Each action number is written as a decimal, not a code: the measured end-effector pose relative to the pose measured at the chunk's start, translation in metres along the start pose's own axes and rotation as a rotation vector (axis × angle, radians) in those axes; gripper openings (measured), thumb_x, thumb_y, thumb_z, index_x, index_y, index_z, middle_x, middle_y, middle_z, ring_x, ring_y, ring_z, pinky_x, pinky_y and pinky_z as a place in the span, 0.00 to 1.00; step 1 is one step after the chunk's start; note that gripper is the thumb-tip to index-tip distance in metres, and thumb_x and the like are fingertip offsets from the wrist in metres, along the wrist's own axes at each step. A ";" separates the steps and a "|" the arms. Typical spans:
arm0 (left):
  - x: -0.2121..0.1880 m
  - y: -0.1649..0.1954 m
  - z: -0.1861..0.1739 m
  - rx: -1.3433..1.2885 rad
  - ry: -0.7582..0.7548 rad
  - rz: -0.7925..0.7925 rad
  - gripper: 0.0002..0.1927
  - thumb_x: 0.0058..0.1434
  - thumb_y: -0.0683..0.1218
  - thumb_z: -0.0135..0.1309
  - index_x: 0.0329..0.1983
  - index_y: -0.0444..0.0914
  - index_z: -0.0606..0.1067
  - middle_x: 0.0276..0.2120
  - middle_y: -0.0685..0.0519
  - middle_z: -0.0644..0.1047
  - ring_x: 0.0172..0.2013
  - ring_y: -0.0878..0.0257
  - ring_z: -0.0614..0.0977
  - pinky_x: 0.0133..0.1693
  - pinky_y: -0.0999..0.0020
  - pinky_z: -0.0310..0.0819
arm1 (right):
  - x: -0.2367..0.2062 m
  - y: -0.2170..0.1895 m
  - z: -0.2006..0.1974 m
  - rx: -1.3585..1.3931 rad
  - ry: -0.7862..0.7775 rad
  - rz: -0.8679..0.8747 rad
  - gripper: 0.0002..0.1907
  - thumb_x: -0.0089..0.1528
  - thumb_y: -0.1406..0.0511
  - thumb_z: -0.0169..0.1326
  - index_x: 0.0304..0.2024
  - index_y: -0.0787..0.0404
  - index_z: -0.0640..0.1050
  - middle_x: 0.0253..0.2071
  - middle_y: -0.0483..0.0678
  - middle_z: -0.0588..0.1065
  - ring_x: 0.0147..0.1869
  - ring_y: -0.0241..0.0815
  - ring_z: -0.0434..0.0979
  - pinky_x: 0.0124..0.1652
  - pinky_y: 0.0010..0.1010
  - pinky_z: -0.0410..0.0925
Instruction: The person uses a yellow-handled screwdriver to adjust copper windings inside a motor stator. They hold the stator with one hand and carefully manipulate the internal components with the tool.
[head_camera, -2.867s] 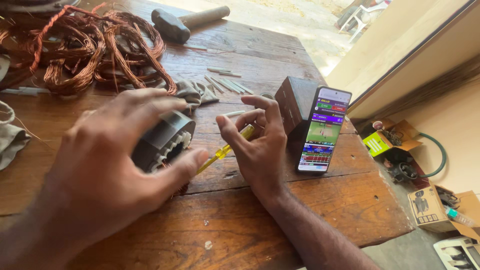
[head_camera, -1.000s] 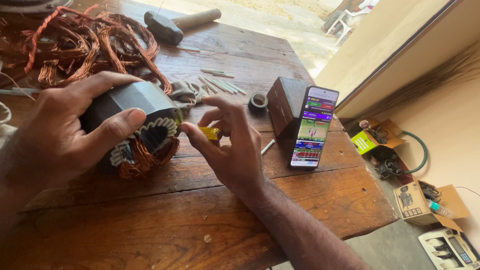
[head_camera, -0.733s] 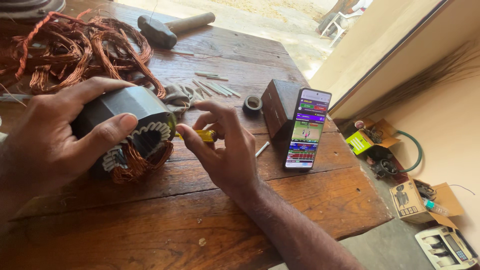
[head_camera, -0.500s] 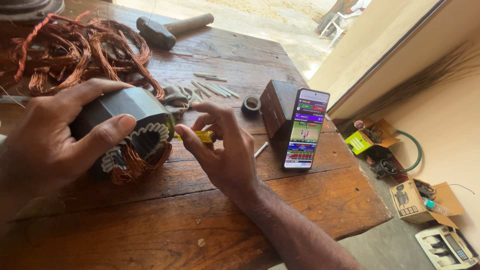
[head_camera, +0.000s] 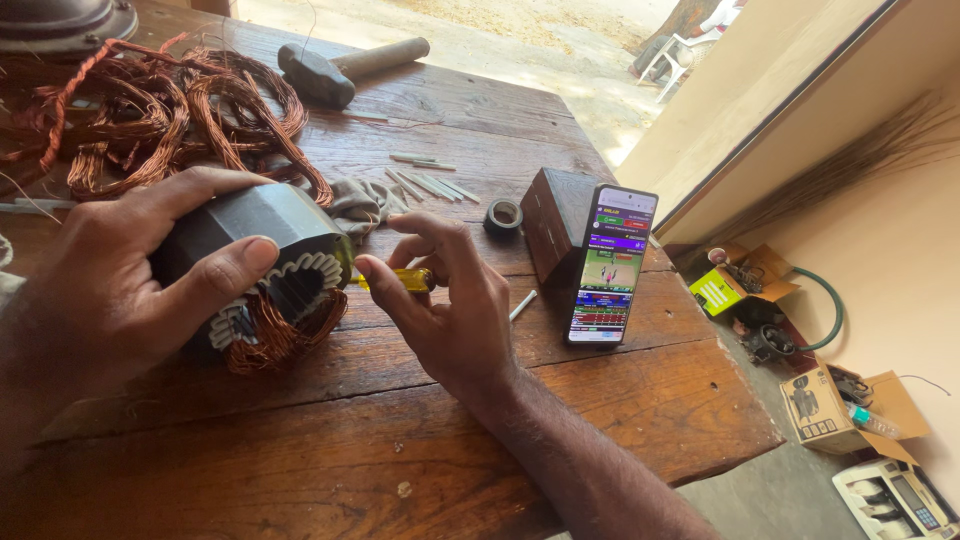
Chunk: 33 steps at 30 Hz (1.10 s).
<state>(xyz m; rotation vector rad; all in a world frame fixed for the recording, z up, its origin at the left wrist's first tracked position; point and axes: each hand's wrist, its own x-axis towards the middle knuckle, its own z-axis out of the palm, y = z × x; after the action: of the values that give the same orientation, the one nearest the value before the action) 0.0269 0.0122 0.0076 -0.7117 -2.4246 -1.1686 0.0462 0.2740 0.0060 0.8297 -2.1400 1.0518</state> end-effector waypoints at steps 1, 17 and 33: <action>0.000 0.000 0.000 0.003 0.002 -0.001 0.34 0.64 0.60 0.51 0.63 0.31 0.71 0.32 0.41 0.79 0.28 0.57 0.84 0.29 0.65 0.80 | 0.000 0.001 0.000 -0.003 -0.005 -0.003 0.20 0.69 0.65 0.61 0.59 0.61 0.68 0.36 0.45 0.79 0.40 0.30 0.83 0.37 0.20 0.79; 0.000 0.001 0.001 -0.016 0.010 -0.006 0.32 0.64 0.60 0.51 0.62 0.33 0.72 0.31 0.41 0.79 0.27 0.58 0.84 0.28 0.65 0.79 | 0.000 0.004 0.000 -0.021 -0.007 -0.013 0.20 0.69 0.64 0.60 0.59 0.60 0.68 0.36 0.46 0.80 0.40 0.32 0.84 0.36 0.21 0.80; 0.000 0.001 0.002 0.014 0.011 -0.025 0.33 0.64 0.62 0.50 0.63 0.35 0.73 0.33 0.42 0.80 0.27 0.57 0.85 0.28 0.64 0.80 | 0.000 0.004 0.000 -0.026 -0.004 -0.001 0.19 0.69 0.64 0.61 0.58 0.60 0.69 0.36 0.45 0.79 0.40 0.31 0.85 0.37 0.21 0.82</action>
<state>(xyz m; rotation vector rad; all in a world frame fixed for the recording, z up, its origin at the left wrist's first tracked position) 0.0274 0.0144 0.0073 -0.6708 -2.4367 -1.1611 0.0428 0.2759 0.0042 0.8212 -2.1514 1.0207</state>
